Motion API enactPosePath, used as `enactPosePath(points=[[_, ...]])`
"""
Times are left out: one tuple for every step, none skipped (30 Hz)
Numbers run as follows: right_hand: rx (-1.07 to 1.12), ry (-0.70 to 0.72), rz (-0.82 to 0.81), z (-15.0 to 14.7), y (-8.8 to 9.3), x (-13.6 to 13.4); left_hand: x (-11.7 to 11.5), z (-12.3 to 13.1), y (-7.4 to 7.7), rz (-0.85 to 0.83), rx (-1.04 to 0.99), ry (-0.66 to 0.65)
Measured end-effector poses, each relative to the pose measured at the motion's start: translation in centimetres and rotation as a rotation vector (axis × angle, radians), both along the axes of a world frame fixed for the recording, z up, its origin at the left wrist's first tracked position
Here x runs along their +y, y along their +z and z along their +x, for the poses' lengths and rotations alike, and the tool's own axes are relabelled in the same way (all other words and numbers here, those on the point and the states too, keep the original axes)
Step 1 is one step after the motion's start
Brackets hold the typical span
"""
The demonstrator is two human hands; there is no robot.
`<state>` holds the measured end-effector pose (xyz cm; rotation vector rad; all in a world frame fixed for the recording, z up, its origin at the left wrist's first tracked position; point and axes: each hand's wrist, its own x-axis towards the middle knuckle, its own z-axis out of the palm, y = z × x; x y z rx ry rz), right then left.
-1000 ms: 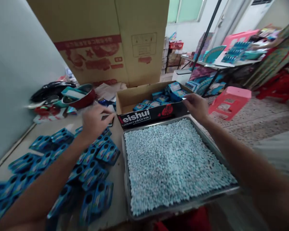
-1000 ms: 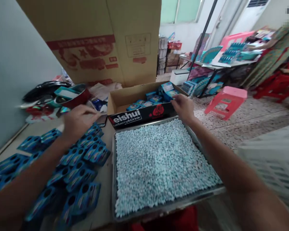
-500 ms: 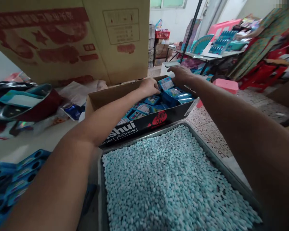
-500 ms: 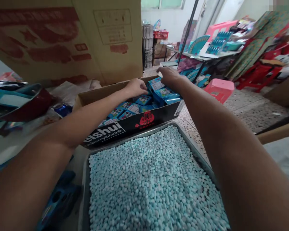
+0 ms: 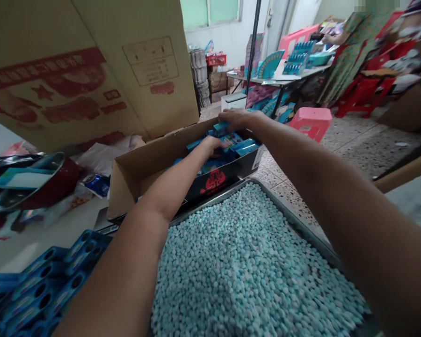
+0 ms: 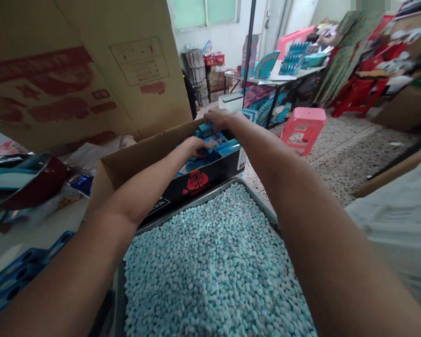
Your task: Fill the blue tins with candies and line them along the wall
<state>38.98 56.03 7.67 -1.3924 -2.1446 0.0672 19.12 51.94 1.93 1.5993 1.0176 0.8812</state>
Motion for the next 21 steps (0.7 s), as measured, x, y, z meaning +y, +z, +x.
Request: enactPosePath(points=[[0.018,-0.049,-0.002,-0.1,0.3,-1.0,-0.1,-1.5,0.8,-0.06,0.029,0.01],[0.048,-0.106,0.009,-0.2,0.6,-2.2,-0.4,-3.2,1.7,-0.114,0.053,0.018],[0.083,-0.156,0.032,-0.3,0.9,-3.5,-0.8,-5.0,2.6,-0.153,0.064,0.023],[0.126,-0.197,0.067,-0.3,1.2,-4.9,-1.5,-7.1,3.6,-0.172,0.056,0.025],[0.175,-0.228,0.109,-0.4,1.5,-6.3,-2.3,-9.1,4.7,-0.179,0.038,0.022],[0.232,-0.246,0.152,-0.6,1.8,-7.9,-3.4,-11.2,5.7,-0.178,0.016,0.017],[0.297,-0.249,0.19,-1.0,2.0,-9.5,-4.8,-13.1,6.7,-0.172,-0.003,0.009],[0.37,-0.23,0.222,-1.5,2.3,-11.2,-6.3,-14.9,7.5,-0.158,-0.027,0.0],[0.449,-0.187,0.246,-2.1,2.5,-13.1,-8.1,-16.5,8.2,-0.141,-0.059,-0.012],[0.523,-0.119,0.254,-2.8,2.6,-15.1,-10.0,-17.9,8.7,-0.121,-0.099,-0.026],[0.585,-0.034,0.244,-3.7,2.7,-17.2,-12.0,-19.1,9.0,-0.103,-0.141,-0.039],[0.64,0.051,0.221,-4.5,2.7,-19.5,-14.1,-20.1,9.2,-0.088,-0.182,-0.046],[0.695,0.123,0.193,-5.3,2.7,-21.8,-16.2,-21.0,9.1,-0.076,-0.221,-0.043],[0.749,0.182,0.163,-6.0,2.5,-24.3,-18.3,-21.7,8.9,-0.068,-0.255,-0.03],[0.803,0.23,0.128,-6.6,2.3,-26.8,-20.4,-22.2,8.6,-0.064,-0.282,-0.012],[0.856,0.277,0.086,-7.1,2.0,-29.2,-22.5,-22.6,8.2,-0.063,-0.309,0.007],[0.905,0.324,0.036,-7.5,1.6,-31.6,-24.5,-22.8,7.7,-0.067,-0.335,0.023],[0.952,0.37,-0.022,-7.9,1.1,-33.9,-26.5,-22.8,7.1,-0.073,-0.358,0.034],[1.0,0.412,-0.087,-8.3,0.6,-36.0,-28.5,-22.6,6.5,-0.081,-0.378,0.044],[1.05,0.445,-0.155,-8.8,0.0,-37.9,-30.5,-22.3,5.8,-0.088,-0.394,0.053],[1.104,0.463,-0.221,-9.4,-0.6,-39.7,-32.4,-21.7,5.1,-0.094,-0.408,0.061]])
